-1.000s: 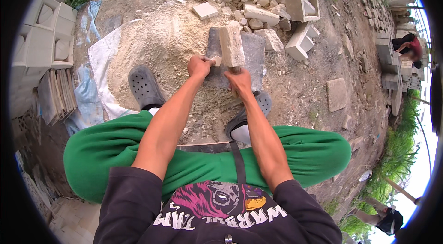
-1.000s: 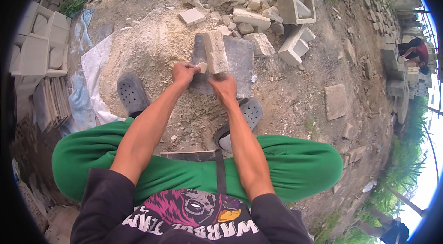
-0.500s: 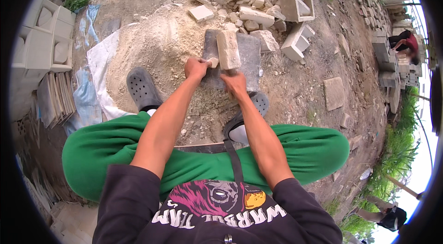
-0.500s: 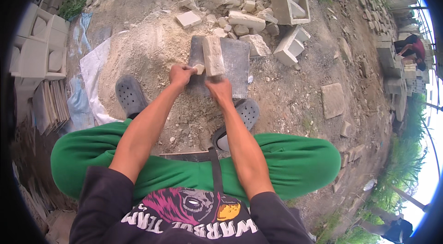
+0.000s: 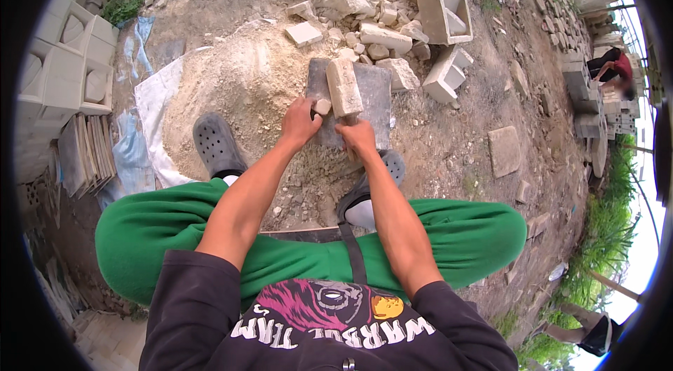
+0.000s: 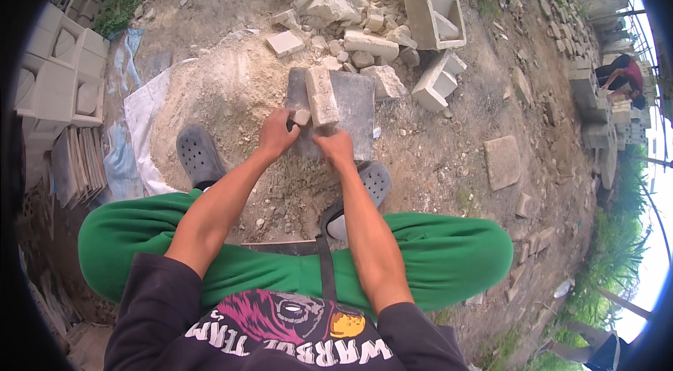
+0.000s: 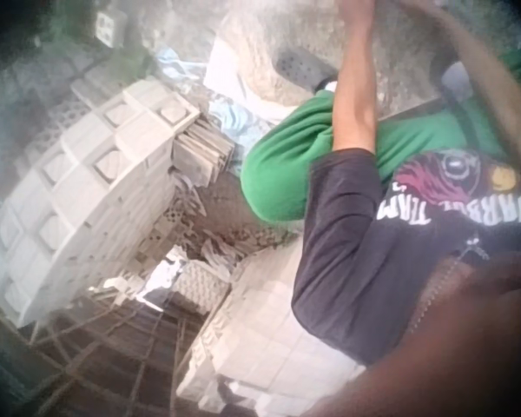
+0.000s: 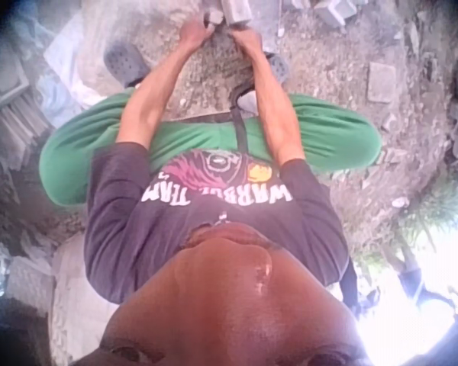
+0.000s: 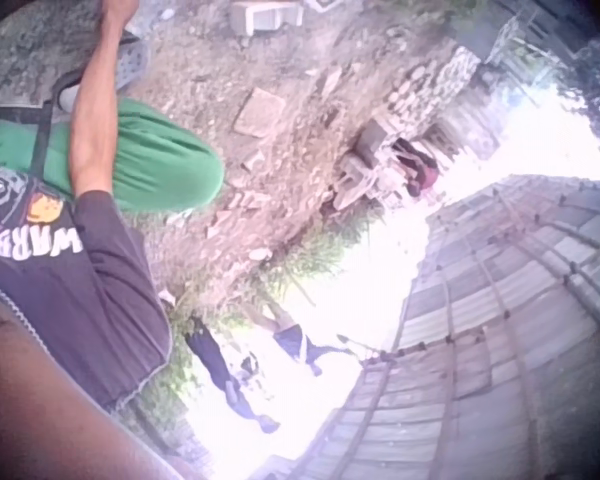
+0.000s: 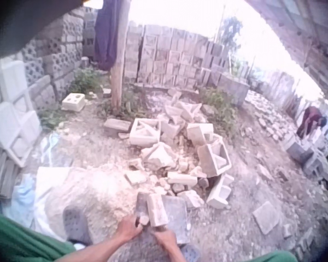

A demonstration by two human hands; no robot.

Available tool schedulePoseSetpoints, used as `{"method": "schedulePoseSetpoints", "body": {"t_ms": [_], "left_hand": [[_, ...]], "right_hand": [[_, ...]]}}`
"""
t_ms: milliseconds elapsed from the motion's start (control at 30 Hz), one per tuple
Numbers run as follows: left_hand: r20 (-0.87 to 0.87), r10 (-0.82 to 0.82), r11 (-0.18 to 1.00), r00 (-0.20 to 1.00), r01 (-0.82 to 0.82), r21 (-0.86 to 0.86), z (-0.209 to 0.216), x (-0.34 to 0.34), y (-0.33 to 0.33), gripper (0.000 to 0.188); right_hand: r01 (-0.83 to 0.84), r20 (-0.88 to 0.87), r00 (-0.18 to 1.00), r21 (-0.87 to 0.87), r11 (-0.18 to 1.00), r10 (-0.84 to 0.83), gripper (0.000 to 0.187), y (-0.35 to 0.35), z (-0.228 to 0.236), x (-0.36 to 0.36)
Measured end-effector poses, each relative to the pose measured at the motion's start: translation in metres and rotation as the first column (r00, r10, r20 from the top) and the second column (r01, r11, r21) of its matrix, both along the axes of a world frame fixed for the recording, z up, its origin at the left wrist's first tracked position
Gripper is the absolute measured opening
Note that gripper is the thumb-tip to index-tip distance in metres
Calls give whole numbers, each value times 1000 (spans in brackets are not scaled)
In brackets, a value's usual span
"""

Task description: The person uses a specialized stone-cutting tool to repeatedly strike and chip away the edges of a stone block held by hand.

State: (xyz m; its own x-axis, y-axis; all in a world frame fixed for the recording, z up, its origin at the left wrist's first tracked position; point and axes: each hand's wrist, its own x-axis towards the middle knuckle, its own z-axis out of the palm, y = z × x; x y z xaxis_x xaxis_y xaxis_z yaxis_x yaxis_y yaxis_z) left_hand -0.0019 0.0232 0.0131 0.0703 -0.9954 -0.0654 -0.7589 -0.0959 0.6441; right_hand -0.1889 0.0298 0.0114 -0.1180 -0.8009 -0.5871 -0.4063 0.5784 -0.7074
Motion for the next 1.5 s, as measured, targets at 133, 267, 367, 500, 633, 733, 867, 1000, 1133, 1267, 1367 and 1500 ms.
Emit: {"method": "schedulePoseSetpoints", "body": {"t_ms": [133,267,367,500,633,733,867,1000,1133,1267,1367,1500], "left_hand": [[-18,-43,995,999,45,88,0,2,-6,28],[14,-15,984,1000,12,177,9,-5,-13,26],[73,-47,990,996,37,134,12,-6,-13,26],[78,-70,989,995,59,133,13,-11,-14,26],[102,-98,989,990,85,124,2,-6,-13,27],[82,-87,992,993,79,96,6,-12,-11,31],[67,-164,986,984,161,38,21,-18,-18,48],[180,-371,928,911,372,29,16,-19,-35,50],[162,-402,913,901,381,145,24,-23,-56,50],[99,-284,956,954,273,110,19,-26,-91,47],[135,-262,965,956,255,68,10,-24,-131,47],[135,-260,957,956,274,-99,10,-32,-184,45]], "right_hand": [[-25,-63,998,68,997,29,39,-9,29,5],[0,-52,999,-211,977,-11,24,-14,47,14],[-44,-107,994,-309,950,11,26,-19,54,20],[-106,-176,983,-359,927,44,33,-1,17,7],[16,-90,996,-79,997,-23,28,-8,15,4],[109,-4,994,-33,994,-109,29,-12,26,-2],[113,-13,994,16,994,-112,38,-11,28,-7],[154,-21,988,56,986,-153,37,-9,18,-11],[99,26,994,157,983,-104,39,-19,37,-21],[10,-13,1000,303,953,-6,39,-51,45,-47],[-70,111,993,401,913,27,36,-91,78,-65],[-235,-156,940,351,906,304,36,-170,81,-101]]}}
